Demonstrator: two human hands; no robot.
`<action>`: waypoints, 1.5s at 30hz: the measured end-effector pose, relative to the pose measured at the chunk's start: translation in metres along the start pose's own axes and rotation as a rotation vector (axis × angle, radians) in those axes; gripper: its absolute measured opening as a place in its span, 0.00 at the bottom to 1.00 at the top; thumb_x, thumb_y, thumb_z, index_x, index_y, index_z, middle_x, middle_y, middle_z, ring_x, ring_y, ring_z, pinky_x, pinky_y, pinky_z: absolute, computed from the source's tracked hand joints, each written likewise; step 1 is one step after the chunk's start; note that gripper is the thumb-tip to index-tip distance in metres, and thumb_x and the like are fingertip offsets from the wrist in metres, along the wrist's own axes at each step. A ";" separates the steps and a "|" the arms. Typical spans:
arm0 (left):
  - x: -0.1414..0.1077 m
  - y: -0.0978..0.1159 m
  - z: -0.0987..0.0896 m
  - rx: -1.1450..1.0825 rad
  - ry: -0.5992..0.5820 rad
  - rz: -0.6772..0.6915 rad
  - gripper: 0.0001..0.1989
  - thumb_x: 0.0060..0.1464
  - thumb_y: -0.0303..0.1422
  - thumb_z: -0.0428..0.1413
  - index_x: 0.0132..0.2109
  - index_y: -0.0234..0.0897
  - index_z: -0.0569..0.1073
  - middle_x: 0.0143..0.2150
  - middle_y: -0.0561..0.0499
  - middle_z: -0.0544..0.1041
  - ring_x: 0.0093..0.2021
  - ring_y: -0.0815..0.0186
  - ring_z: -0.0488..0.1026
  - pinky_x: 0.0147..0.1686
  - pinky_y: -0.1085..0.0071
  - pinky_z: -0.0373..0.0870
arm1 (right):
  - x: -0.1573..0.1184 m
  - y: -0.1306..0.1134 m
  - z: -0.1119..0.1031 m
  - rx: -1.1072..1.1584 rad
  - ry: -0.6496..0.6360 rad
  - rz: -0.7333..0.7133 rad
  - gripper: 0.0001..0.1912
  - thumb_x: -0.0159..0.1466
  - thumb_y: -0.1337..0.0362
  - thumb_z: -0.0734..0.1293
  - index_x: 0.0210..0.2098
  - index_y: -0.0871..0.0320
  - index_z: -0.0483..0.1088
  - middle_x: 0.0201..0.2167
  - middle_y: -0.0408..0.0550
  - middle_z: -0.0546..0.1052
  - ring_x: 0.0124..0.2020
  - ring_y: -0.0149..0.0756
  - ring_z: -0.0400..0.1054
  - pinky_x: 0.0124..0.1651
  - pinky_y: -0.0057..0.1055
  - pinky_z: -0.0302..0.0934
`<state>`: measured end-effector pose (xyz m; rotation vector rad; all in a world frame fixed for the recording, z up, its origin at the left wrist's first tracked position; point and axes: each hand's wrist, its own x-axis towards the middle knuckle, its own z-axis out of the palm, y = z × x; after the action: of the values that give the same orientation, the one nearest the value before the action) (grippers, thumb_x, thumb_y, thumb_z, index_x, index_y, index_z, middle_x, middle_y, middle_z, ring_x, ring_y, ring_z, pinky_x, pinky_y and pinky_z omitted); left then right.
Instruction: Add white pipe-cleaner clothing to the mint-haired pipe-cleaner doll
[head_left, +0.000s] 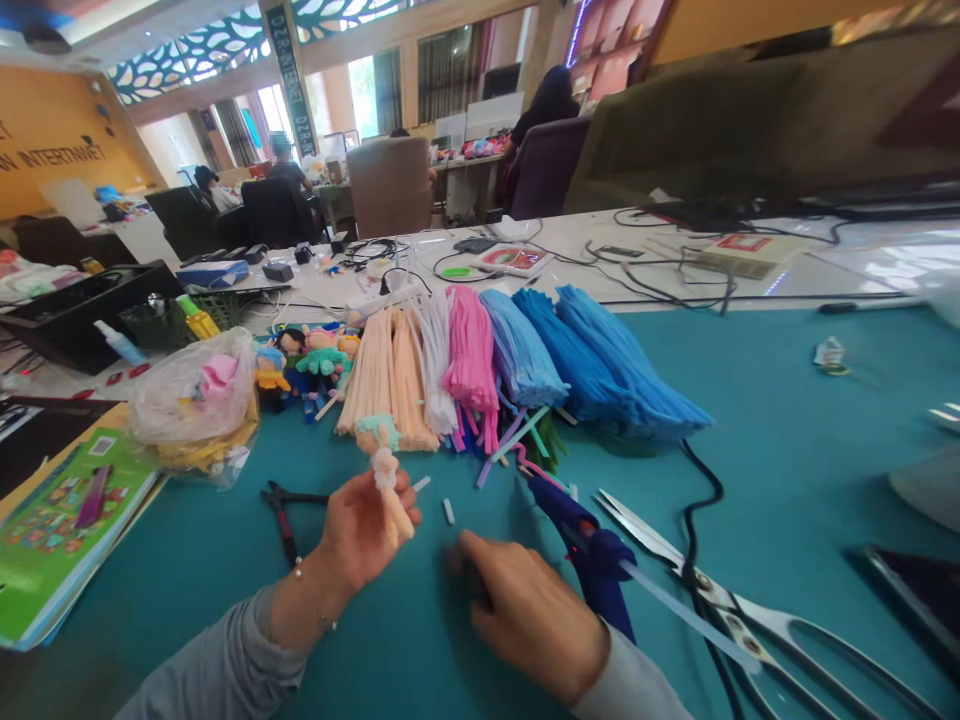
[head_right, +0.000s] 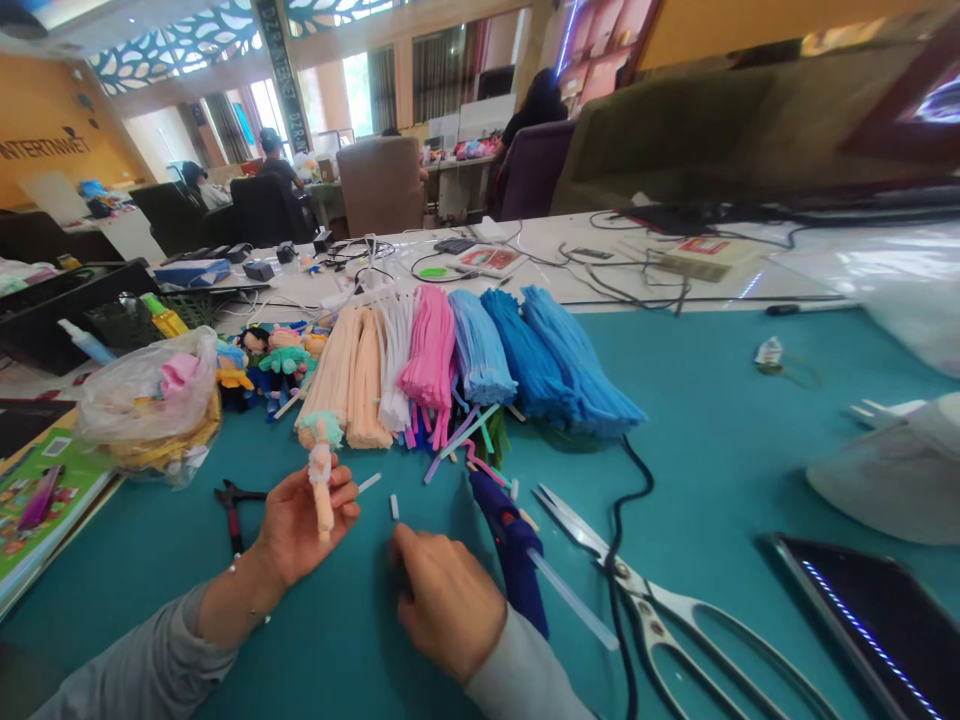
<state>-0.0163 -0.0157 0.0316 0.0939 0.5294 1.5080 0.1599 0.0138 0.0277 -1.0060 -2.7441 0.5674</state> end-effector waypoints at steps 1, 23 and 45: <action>0.000 0.001 0.000 -0.001 0.003 0.005 0.06 0.40 0.29 0.61 0.28 0.34 0.72 0.23 0.54 0.66 0.22 0.74 0.59 0.24 0.75 0.63 | 0.001 0.001 0.002 -0.024 0.030 -0.022 0.16 0.46 0.80 0.58 0.28 0.54 0.66 0.21 0.39 0.70 0.24 0.32 0.67 0.27 0.26 0.52; 0.001 0.027 0.004 -0.069 -0.076 0.168 0.06 0.43 0.29 0.58 0.32 0.36 0.71 0.25 0.56 0.64 0.23 0.73 0.59 0.26 0.73 0.62 | 0.043 -0.008 0.024 -0.306 0.411 -0.058 0.16 0.61 0.72 0.63 0.47 0.57 0.72 0.41 0.54 0.74 0.42 0.45 0.63 0.52 0.43 0.52; 0.005 0.017 0.005 0.027 -0.119 0.136 0.08 0.39 0.31 0.61 0.27 0.35 0.70 0.24 0.55 0.63 0.23 0.73 0.58 0.25 0.74 0.61 | 0.019 -0.014 -0.013 0.679 0.471 0.109 0.09 0.57 0.63 0.61 0.20 0.54 0.62 0.18 0.41 0.66 0.21 0.32 0.61 0.26 0.28 0.55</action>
<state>-0.0303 -0.0083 0.0413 0.2435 0.4555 1.6167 0.1407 0.0200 0.0458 -0.9494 -1.8863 1.0282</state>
